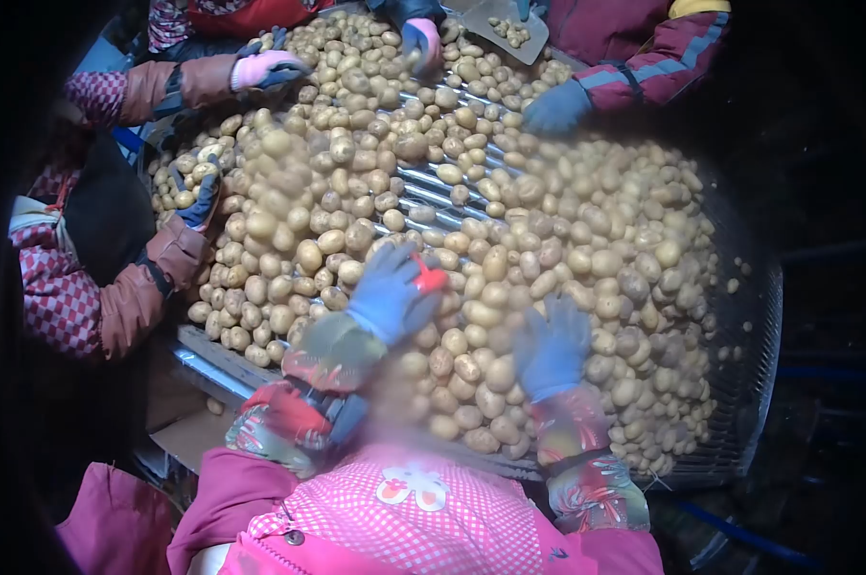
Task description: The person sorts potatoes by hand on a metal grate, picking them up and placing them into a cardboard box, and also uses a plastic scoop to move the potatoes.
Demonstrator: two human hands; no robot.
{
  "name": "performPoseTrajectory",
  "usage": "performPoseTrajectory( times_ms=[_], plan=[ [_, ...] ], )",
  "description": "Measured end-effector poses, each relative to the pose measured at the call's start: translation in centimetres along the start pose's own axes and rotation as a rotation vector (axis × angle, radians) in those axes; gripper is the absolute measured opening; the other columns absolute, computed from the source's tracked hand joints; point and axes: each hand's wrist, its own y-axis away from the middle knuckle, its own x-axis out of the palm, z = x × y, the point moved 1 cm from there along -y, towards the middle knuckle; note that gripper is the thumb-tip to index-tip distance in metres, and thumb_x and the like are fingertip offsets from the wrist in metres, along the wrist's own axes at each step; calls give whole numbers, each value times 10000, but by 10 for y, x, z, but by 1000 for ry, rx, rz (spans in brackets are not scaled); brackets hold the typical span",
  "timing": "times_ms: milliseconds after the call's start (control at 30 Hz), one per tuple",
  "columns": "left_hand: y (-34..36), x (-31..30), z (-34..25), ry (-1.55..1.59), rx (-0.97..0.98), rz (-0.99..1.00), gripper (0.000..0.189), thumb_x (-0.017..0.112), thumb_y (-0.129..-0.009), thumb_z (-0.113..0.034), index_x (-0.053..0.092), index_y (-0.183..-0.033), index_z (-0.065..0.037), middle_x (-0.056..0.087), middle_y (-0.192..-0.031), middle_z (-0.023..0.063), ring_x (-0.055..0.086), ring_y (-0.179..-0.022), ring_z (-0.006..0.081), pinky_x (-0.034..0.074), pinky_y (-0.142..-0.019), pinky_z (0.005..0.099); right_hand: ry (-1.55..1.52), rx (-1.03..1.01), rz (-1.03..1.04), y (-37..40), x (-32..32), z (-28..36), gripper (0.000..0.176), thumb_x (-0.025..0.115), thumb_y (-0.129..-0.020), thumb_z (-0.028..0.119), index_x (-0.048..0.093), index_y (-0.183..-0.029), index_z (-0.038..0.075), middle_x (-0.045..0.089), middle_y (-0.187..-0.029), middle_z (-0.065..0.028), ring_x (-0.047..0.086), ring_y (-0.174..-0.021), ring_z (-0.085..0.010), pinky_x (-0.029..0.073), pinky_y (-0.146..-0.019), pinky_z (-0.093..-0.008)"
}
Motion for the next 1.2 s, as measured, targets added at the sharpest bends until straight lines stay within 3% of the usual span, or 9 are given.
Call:
performPoseTrajectory(
  times_ms=[133,600,733,800,933,1033,1067,1167,1200],
  plan=[
    [-16,-21,32,-178,31,50,399,771,-753,-302,698,-1140,-233,638,-1083,82,542,-1221,350,351,-1111,598,7,4,30,-2,1,2,383,723,-824,279,679,-1180,146,553,-1340,-163,461,-1293,-425,357,-1055,-571],
    [-63,-51,104,-542,-195,-104,226,675,-853,-325,719,-1010,-168,666,-1022,89,575,-1065,352,438,-944,514,-73,111,178,-8,-7,0,335,705,-831,327,695,-1126,168,561,-1345,-140,456,-1322,-404,314,-1076,-591],
    [-110,9,57,-194,-447,167,296,619,-901,-402,682,-1106,-197,668,-1065,133,633,-1041,376,499,-866,519,-119,104,157,-8,-8,-3,348,701,-833,348,698,-1132,170,560,-1346,-144,455,-1327,-396,308,-1075,-595],
    [-132,38,45,-123,-490,276,308,596,-934,-383,630,-1194,-222,668,-1074,172,645,-1061,401,515,-871,526,-81,16,-18,-9,-8,-5,303,680,-828,344,695,-1070,162,591,-1234,-125,514,-1211,-377,373,-1000,-570],
    [-130,98,90,-146,-308,321,281,585,-983,-288,610,-1251,-205,685,-1098,190,663,-966,443,521,-889,507,-120,-16,-97,-9,1,-13,312,686,-815,332,692,-1062,141,596,-1216,-141,538,-1181,-394,405,-970,-600],
    [-121,92,95,161,-476,152,353,632,-977,-235,598,-1307,-114,701,-1019,133,695,-969,266,541,-864,377,-131,-6,-90,-4,1,-13,308,684,-818,329,690,-1063,143,592,-1213,-147,543,-1173,-391,406,-967,-599],
    [-120,87,96,605,-770,140,380,632,-993,-235,575,-1323,-57,696,-999,111,680,-936,194,552,-792,322,-132,-5,-88,-6,0,-13,306,680,-821,328,691,-1066,145,592,-1211,-148,543,-1170,-389,406,-966,-594],
    [-115,12,42,1057,-1038,-132,382,588,-1020,-238,556,-1346,-42,678,-1072,99,669,-966,181,567,-776,325,-149,-4,-86,-10,-3,-11,304,663,-836,330,694,-1079,151,592,-1206,-152,540,-1160,-383,407,-964,-571],
    [-91,21,53,1377,-1011,-331,414,545,-1044,-266,511,-1393,-45,654,-1228,143,664,-1055,222,590,-821,348,-138,27,-39,-8,-1,-9,314,676,-836,334,693,-1095,158,579,-1249,-149,510,-1215,-393,373,-1004,-580]
  ],
)
